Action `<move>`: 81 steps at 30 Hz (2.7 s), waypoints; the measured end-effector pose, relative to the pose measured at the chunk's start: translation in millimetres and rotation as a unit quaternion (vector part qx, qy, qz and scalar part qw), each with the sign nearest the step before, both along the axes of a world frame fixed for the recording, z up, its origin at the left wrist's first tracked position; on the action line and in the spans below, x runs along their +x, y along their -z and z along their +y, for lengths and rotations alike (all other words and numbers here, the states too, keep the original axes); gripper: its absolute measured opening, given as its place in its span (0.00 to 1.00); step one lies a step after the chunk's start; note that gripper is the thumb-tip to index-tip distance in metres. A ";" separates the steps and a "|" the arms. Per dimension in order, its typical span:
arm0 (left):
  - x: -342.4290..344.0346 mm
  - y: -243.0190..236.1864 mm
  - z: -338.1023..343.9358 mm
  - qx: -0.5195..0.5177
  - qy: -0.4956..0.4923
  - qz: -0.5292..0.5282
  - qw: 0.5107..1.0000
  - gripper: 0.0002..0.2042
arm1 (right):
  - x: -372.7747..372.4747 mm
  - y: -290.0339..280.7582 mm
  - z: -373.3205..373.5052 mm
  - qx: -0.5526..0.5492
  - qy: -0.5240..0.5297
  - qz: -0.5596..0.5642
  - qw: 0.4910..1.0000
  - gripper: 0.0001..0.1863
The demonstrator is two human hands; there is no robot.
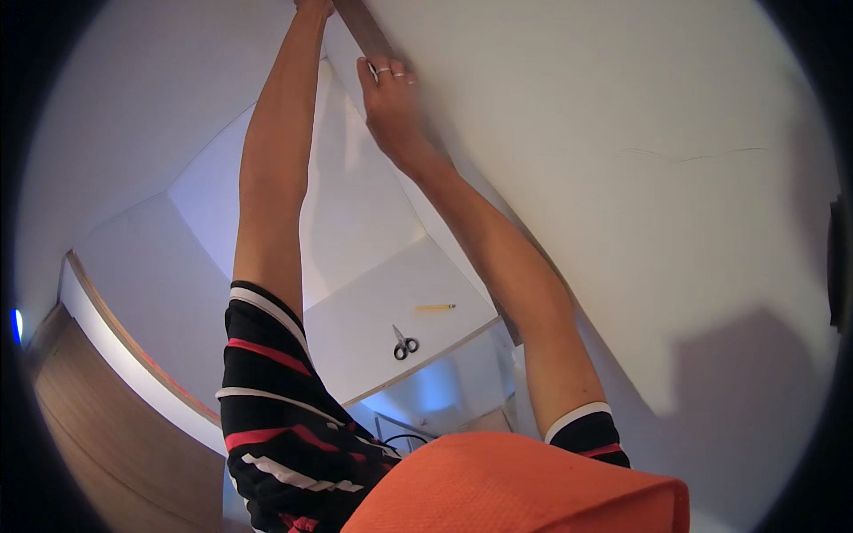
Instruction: The person measures and cuts thin wooden strips to fit along the edges of a white cabinet. They repeatedly place the strips against the cabinet edge, trim them with scissors, and reposition them to achieve a fit.
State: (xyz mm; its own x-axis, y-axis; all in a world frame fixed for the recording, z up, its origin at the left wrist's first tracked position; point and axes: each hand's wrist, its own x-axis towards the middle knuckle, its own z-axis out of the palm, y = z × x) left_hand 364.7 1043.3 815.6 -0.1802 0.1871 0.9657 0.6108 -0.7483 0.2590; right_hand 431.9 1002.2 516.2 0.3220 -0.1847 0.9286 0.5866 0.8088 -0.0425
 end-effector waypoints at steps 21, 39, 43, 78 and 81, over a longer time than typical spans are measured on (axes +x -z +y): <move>-39.1 -2.4 22.3 0.016 -0.006 0.080 0.997 0.13 | -4.8 22.2 28.2 0.073 -0.075 -0.028 0.994 0.23; -45.6 4.5 26.2 0.038 -0.066 -0.036 0.996 0.12 | -16.3 24.1 34.6 0.075 -0.110 -0.011 0.991 0.29; -42.9 11.6 16.5 -0.029 0.022 -0.021 0.999 0.11 | -11.7 25.8 28.3 0.039 -0.113 -0.033 0.992 0.29; -191.6 600.4 -276.8 -0.485 0.291 -0.130 0.814 0.17 | 31.3 401.6 -261.3 -0.580 -0.369 -0.115 0.717 0.29; -224.0 628.8 -302.4 -0.533 0.295 -0.099 0.787 0.13 | 45.3 401.2 -263.9 -0.633 -0.354 -0.214 0.654 0.30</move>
State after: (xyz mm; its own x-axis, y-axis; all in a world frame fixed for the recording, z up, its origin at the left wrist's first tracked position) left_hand 140.7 740.9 186.8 0.1137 0.9795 0.1663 0.1073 -0.1785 0.9781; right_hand 477.2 738.4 114.9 -0.4281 0.8752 0.2255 0.2619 0.3589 -0.8958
